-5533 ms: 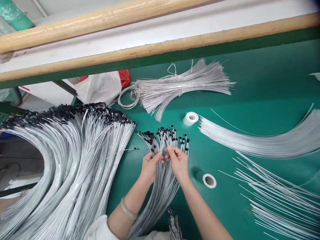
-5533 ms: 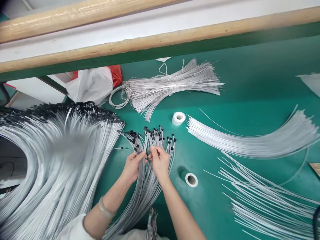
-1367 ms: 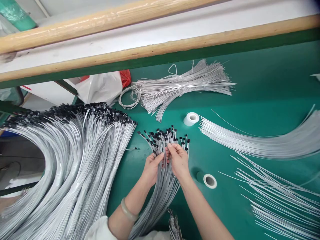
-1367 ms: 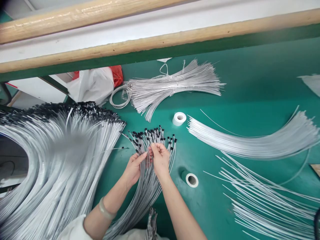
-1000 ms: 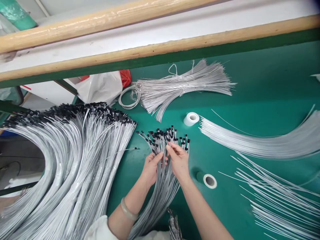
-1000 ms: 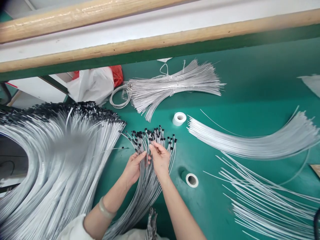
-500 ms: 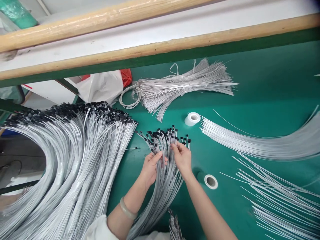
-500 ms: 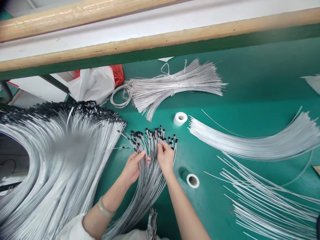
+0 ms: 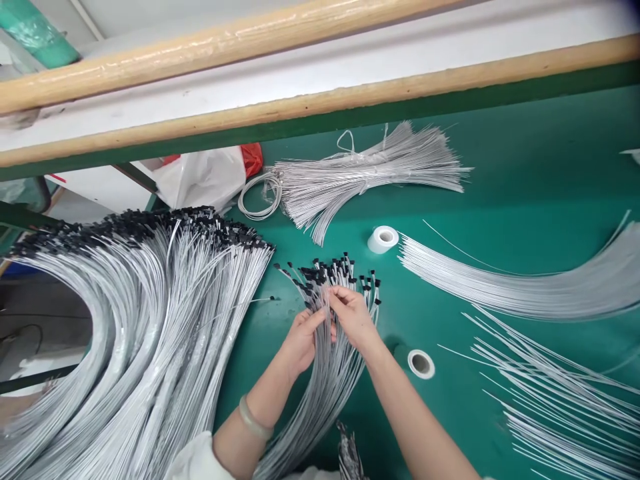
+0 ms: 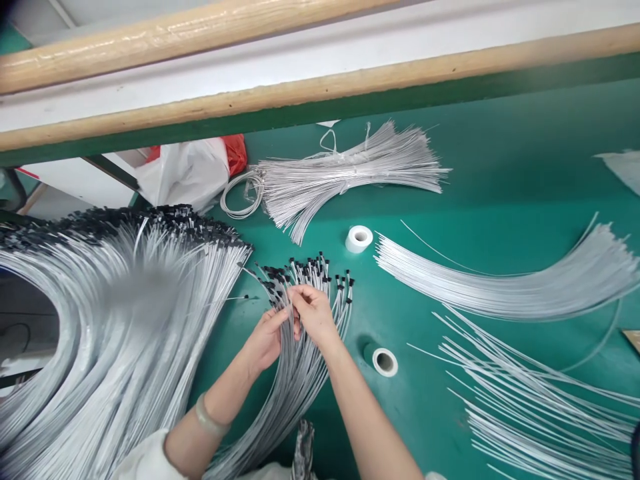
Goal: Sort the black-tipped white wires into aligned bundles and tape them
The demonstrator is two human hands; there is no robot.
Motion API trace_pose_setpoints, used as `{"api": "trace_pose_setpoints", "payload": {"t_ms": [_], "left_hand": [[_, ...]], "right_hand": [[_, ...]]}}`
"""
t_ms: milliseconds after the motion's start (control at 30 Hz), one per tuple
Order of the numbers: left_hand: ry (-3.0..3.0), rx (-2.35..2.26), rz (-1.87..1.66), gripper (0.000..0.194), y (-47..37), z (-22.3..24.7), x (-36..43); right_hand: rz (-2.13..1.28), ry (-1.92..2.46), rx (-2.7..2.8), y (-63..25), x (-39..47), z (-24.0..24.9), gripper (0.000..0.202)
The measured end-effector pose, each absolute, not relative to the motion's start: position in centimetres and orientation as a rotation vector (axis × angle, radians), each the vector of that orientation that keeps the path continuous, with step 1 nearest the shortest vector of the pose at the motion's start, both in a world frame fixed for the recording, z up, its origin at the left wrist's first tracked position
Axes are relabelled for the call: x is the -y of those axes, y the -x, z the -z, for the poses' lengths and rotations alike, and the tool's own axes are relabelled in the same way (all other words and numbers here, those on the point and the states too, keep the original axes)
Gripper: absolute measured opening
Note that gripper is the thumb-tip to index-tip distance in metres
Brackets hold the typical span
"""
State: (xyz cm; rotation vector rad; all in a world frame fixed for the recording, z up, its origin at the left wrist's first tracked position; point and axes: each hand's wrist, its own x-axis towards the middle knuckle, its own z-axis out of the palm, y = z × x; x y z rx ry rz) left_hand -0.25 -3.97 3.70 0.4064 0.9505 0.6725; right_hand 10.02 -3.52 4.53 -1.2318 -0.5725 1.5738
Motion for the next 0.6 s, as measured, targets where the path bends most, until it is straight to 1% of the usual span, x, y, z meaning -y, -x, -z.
{"api": "trace_pose_setpoints", "payload": {"t_ms": [133, 267, 400, 500, 600], "left_hand": [[-0.401, -0.918, -0.700, 0.032, 0.4, -4.0, 3.8], [-0.346, -0.931, -0.746, 0.032, 0.3, -4.0, 3.7], [-0.344, -0.950, -0.743, 0.034, 0.2, -3.8, 3.7], [-0.344, -0.970, -0.728, 0.032, 0.0, -3.7, 3.8], [-0.339, -0.967, -0.708, 0.029, -0.1, -3.6, 3.9]], "right_hand": [[-1.458, 1.224, 0.401, -9.9, 3.7, -3.6, 0.021], [-1.349, 1.234, 0.348, -10.0, 3.7, -2.9, 0.019], [-1.397, 1.201, 0.349, -10.0, 3.6, -3.4, 0.019], [-1.460, 1.228, 0.361, -9.9, 3.5, -4.0, 0.023], [-1.494, 1.256, 0.420, -9.9, 3.3, -4.2, 0.020]]}}
